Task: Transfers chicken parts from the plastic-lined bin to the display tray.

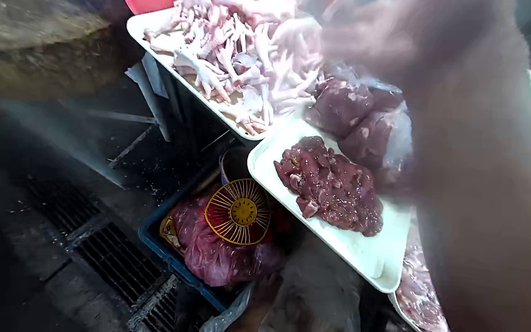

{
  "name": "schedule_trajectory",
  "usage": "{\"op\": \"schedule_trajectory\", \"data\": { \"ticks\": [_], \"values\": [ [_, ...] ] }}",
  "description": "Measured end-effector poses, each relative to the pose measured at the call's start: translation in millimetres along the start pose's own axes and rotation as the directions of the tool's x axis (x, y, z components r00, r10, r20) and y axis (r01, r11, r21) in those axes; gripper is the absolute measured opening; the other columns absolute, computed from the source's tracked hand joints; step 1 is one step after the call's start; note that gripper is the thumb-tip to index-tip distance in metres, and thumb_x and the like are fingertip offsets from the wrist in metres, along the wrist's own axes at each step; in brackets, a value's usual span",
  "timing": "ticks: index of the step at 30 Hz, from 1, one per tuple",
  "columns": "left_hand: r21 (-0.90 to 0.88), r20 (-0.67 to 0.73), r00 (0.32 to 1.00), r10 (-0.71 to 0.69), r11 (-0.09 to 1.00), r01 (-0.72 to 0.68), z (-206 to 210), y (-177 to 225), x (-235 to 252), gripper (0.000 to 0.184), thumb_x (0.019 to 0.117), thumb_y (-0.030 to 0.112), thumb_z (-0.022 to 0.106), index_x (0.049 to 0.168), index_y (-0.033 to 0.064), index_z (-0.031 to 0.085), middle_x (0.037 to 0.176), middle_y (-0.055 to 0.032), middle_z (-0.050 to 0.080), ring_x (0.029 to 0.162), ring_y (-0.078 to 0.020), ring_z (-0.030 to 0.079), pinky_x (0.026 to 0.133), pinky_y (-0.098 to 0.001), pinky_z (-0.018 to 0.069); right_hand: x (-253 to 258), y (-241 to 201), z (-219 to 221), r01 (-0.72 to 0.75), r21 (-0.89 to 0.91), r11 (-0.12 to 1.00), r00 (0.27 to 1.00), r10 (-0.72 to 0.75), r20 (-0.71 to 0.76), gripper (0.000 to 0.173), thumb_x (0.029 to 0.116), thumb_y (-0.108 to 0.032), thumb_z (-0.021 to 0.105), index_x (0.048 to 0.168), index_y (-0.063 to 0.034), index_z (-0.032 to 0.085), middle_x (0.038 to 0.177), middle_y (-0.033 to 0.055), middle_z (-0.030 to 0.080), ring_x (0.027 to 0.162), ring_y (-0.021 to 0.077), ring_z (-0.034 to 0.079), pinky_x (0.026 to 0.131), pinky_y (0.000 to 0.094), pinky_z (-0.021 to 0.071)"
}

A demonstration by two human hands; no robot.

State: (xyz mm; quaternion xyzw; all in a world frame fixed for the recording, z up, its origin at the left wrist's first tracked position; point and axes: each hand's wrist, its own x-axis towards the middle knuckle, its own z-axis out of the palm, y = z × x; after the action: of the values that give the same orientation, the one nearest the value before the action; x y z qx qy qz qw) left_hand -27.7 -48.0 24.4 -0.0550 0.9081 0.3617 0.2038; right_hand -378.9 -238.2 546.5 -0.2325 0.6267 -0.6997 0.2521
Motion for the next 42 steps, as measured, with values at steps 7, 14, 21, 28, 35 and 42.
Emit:
{"op": "schedule_trajectory", "data": {
  "ticks": [7, 14, 21, 28, 35, 42],
  "values": [
    [0.025, 0.021, 1.0, -0.002, 1.0, 0.001, -1, 2, 1, 0.049, 0.0999, 0.007, 0.052, 0.144, 0.0273, 0.057, 0.151, -0.0043, 0.054, 0.136, -0.0291, 0.053, 0.109, -0.0486, 0.048, -311, 107, -82, -0.115, 0.198, 0.974, 0.993, 0.117, 0.001, 0.025, 0.1, -0.039, 0.061, 0.119, -0.0287, 0.072, 0.119, -0.0048, 0.073, 0.1, 0.0136, 0.072, 0.081, 0.0351, 0.0629],
    [0.066, -0.004, 1.0, -0.013, 0.998, 0.013, 19, 3, 4, 0.042, 0.1062, 0.024, 0.049, 0.147, 0.023, 0.054, 0.151, -0.0172, 0.051, 0.138, -0.0419, 0.048, 0.109, -0.062, 0.0422, -594, 345, -101, -0.686, 0.514, 0.515, 0.217, 0.819, -0.531, 0.032, 0.1065, -0.015, 0.047, 0.136, -0.0038, 0.05, 0.128, 0.0148, 0.064, 0.108, 0.0238, 0.068, 0.09, 0.0406, 0.0591],
    [0.297, -0.111, 0.992, 0.06, 0.955, -0.024, 38, 6, 16, 0.04, 0.1007, 0.021, 0.056, 0.141, 0.0198, 0.061, 0.144, -0.024, 0.053, 0.13, -0.0478, 0.052, 0.101, -0.0644, 0.0456, -690, 537, -128, -0.973, -0.071, 0.221, 0.224, 0.813, -0.537, 0.052, 0.097, -0.025, 0.07, 0.142, -0.0026, 0.056, 0.139, 0.019, 0.062, 0.128, 0.0284, 0.061, 0.109, 0.0464, 0.0505],
    [0.34, -0.123, 0.992, 0.039, 0.94, 0.005, 45, 8, 20, 0.042, 0.0937, 0.02, 0.065, 0.135, 0.0191, 0.064, 0.16, -0.0171, 0.039, 0.139, -0.0457, 0.043, 0.108, -0.0606, 0.0411, -655, 617, -103, -0.735, -0.637, 0.232, 0.42, 0.893, -0.16, 0.062, 0.0971, -0.053, 0.061, 0.141, -0.0093, 0.06, 0.146, 0.0157, 0.058, 0.14, 0.0318, 0.051, 0.117, 0.0532, 0.0412],
    [0.382, -0.12, 0.991, 0.05, 0.924, -0.001, 49, 2, 22, 0.042, 0.0931, 0.025, 0.067, 0.135, 0.0212, 0.065, 0.163, -0.012, 0.034, 0.138, -0.0408, 0.045, 0.108, -0.0553, 0.0429, -641, 629, -87, -0.891, -0.448, -0.076, 0.159, 0.872, -0.463, 0.112, 0.0744, -0.067, 0.08, 0.155, -0.0018, 0.036, 0.16, 0.0263, 0.034, 0.142, 0.0404, 0.046, 0.111, 0.0559, 0.0458],
    [0.418, -0.147, 0.982, 0.116, 0.907, -0.045, 54, -5, 25, 0.04, 0.0932, 0.024, 0.065, 0.133, 0.0204, 0.064, 0.162, -0.0127, 0.035, 0.136, -0.0395, 0.047, 0.106, -0.0532, 0.0447, -634, 638, -108, -0.76, -0.648, -0.047, 0.151, 0.957, -0.246, 0.084, 0.0837, -0.071, 0.067, 0.137, -0.0058, 0.061, 0.146, 0.0212, 0.055, 0.13, 0.0378, 0.058, 0.106, 0.0618, 0.0476]
  ]
}}
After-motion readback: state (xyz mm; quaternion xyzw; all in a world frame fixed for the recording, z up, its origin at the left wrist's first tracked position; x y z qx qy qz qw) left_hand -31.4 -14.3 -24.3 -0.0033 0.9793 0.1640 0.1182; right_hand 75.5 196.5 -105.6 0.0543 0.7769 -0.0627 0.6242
